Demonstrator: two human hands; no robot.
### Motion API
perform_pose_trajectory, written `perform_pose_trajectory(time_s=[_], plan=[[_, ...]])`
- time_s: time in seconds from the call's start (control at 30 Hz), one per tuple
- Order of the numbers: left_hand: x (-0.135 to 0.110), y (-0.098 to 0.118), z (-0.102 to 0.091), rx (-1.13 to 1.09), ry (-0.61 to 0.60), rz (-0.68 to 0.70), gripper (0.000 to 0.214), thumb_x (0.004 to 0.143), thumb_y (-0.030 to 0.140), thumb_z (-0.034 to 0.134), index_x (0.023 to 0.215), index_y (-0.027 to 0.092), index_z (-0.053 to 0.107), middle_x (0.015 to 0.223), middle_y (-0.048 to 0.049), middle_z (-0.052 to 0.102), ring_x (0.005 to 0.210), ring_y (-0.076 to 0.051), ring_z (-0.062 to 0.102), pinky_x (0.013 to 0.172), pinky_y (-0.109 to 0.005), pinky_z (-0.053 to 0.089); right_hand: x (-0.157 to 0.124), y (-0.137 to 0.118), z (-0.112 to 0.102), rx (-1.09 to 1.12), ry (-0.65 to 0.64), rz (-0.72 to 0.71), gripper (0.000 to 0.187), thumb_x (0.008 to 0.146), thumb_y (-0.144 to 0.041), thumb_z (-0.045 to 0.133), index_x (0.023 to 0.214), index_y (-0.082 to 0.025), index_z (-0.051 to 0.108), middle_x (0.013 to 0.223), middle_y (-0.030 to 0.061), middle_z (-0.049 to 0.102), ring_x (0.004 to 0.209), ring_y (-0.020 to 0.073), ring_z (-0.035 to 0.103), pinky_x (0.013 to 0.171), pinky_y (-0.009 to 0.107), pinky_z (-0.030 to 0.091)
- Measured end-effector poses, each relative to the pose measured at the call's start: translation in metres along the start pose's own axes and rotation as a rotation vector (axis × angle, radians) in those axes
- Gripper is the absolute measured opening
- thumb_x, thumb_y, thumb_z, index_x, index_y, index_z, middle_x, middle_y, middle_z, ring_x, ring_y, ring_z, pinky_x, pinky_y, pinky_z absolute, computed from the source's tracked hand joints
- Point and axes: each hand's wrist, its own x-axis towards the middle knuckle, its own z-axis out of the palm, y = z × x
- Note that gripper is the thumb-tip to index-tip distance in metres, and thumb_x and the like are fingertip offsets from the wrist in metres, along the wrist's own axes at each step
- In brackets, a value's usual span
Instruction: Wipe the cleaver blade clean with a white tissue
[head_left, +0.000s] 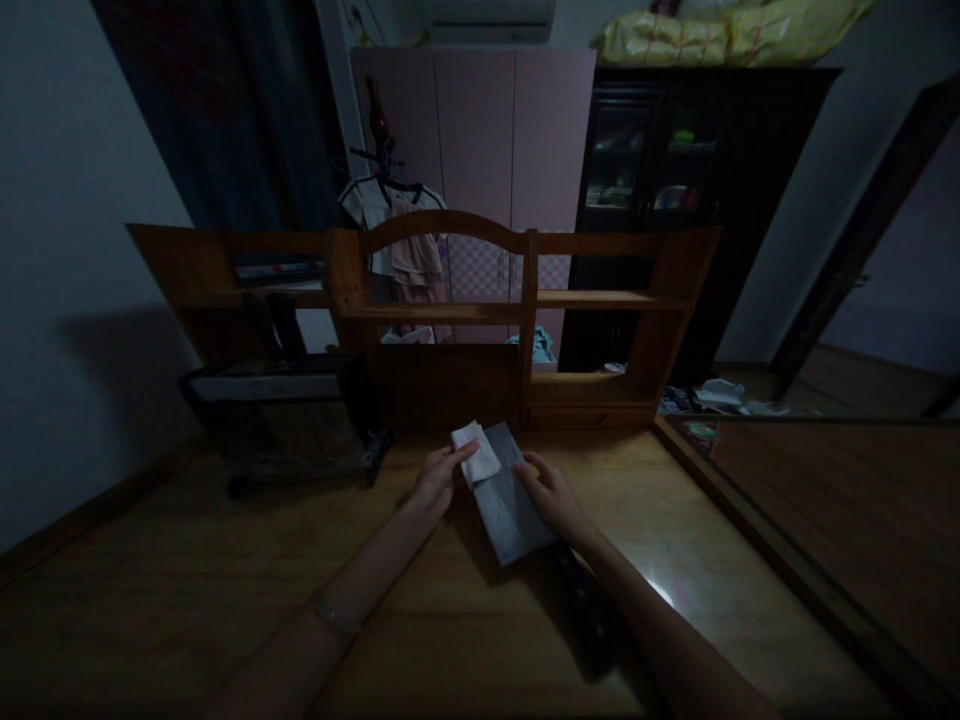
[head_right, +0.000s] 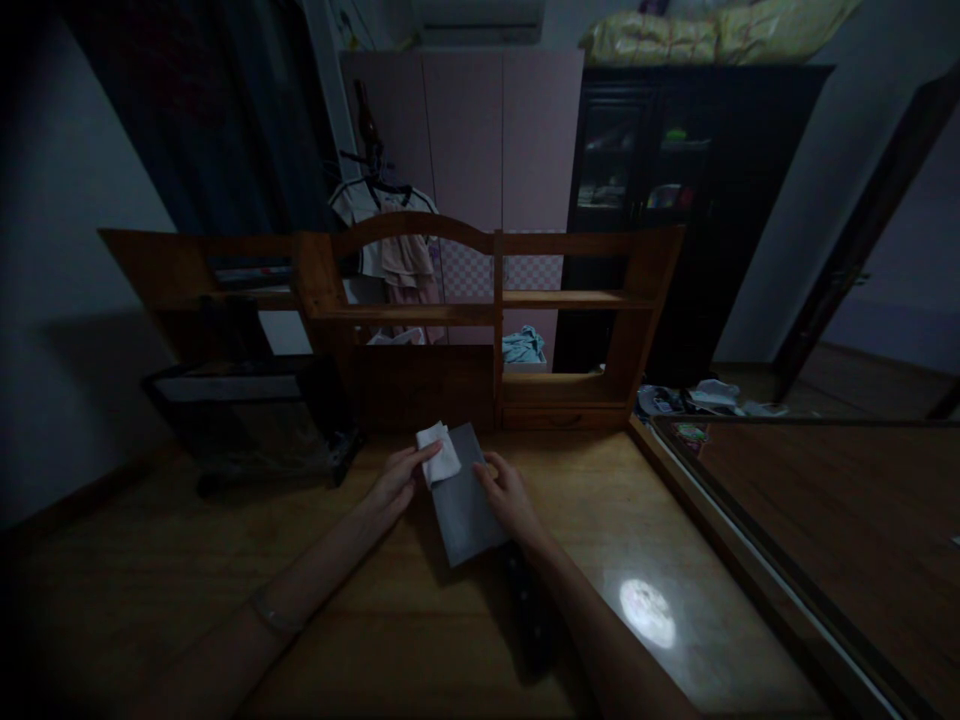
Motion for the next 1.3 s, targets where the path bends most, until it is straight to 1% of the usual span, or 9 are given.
perform_pose_trajectory(time_s=[0.13,0.27,0.47,0.6,0.77,0.9,1.03,1.17,1.3], plan=[[0.006,0.008,-0.012,0.034,0.096,0.179,0.026,0.068,0.026,0.082,0.086,0.010,0.071,0.079,-0.0081,0.074,0.069,-0.018,0.069,0.064,-0.024,0.052,0.000,0.002,-0.001,-0.042,0.013,0.014,0.041,0.086,-0.052,0.050,0.103,-0.018,0.065,0.076,0.0012,0.065,0.064,0.0161,0.058,0.054,0.024,0.042],[-0.002,0.022,-0.009,0.208,0.164,0.368,0.024,0.077,0.037,0.073,0.083,0.014,0.072,0.083,-0.0071,0.074,0.102,-0.026,0.066,0.080,-0.025,0.051,0.000,0.003,-0.002,-0.036,0.058,0.047,0.040,0.085,-0.052,0.051,0.100,-0.018,0.065,0.077,0.0016,0.065,0.067,0.0175,0.059,0.056,0.025,0.043],[-0.032,0.014,0.022,0.714,-0.309,0.672,0.040,0.085,0.026,0.064,0.124,0.026,0.063,0.146,-0.0040,0.046,0.145,-0.019,0.024,0.119,-0.037,0.009,0.000,0.004,0.001,0.015,0.021,0.063,0.041,0.084,-0.052,0.052,0.105,-0.018,0.064,0.082,0.0033,0.068,0.069,0.0188,0.062,0.059,0.027,0.046],[-0.041,0.006,0.027,0.787,-0.402,0.695,0.049,0.086,0.022,0.059,0.135,0.026,0.054,0.151,-0.0038,0.039,0.146,-0.017,0.019,0.118,-0.036,-0.004,-0.002,0.005,0.002,0.024,0.019,0.031,0.041,0.086,-0.050,0.052,0.107,-0.016,0.063,0.083,0.0044,0.068,0.070,0.0197,0.062,0.062,0.029,0.047],[-0.054,0.003,0.032,0.837,-0.500,0.685,0.047,0.088,0.023,0.057,0.135,0.027,0.054,0.150,-0.0032,0.042,0.145,-0.018,0.022,0.120,-0.035,0.002,-0.001,0.003,0.000,0.081,0.048,-0.043,0.038,0.088,-0.048,0.052,0.106,-0.017,0.065,0.091,0.0043,0.070,0.081,0.0201,0.062,0.074,0.030,0.047],[-0.053,0.000,0.036,1.247,-0.540,0.766,0.050,0.097,0.029,0.039,0.147,0.026,0.037,0.156,-0.0013,0.029,0.147,-0.017,0.015,0.121,-0.041,0.007,0.000,0.001,-0.003,0.188,0.067,-0.080,0.036,0.088,-0.050,0.053,0.104,-0.021,0.068,0.105,0.0040,0.070,0.100,0.0233,0.061,0.090,0.032,0.044],[-0.042,0.010,0.030,1.525,-0.408,0.875,0.052,0.101,0.030,0.023,0.153,0.024,0.019,0.160,-0.0005,0.013,0.148,-0.015,0.007,0.121,-0.041,0.009,-0.003,-0.005,-0.001,0.187,0.073,-0.056,0.037,0.089,-0.050,0.053,0.108,-0.022,0.069,0.111,0.0043,0.069,0.107,0.0252,0.059,0.094,0.034,0.042],[-0.040,0.020,0.026,1.519,-0.356,0.899,0.053,0.101,0.029,0.023,0.153,0.024,0.018,0.161,-0.0009,0.011,0.148,-0.016,0.007,0.121,-0.042,0.008,-0.005,-0.006,0.002,0.188,0.069,-0.064,0.036,0.091,-0.048,0.051,0.109,-0.022,0.069,0.110,0.0040,0.070,0.104,0.0249,0.060,0.092,0.033,0.042],[-0.045,0.013,0.026,1.263,-0.554,0.802,0.049,0.098,0.034,0.033,0.146,0.024,0.039,0.156,-0.0029,0.030,0.146,-0.021,0.022,0.121,-0.044,0.010,0.002,0.005,-0.003,0.213,0.132,-0.059,0.035,0.089,-0.048,0.053,0.105,-0.021,0.069,0.103,0.0036,0.070,0.099,0.0240,0.060,0.089,0.032,0.042]])
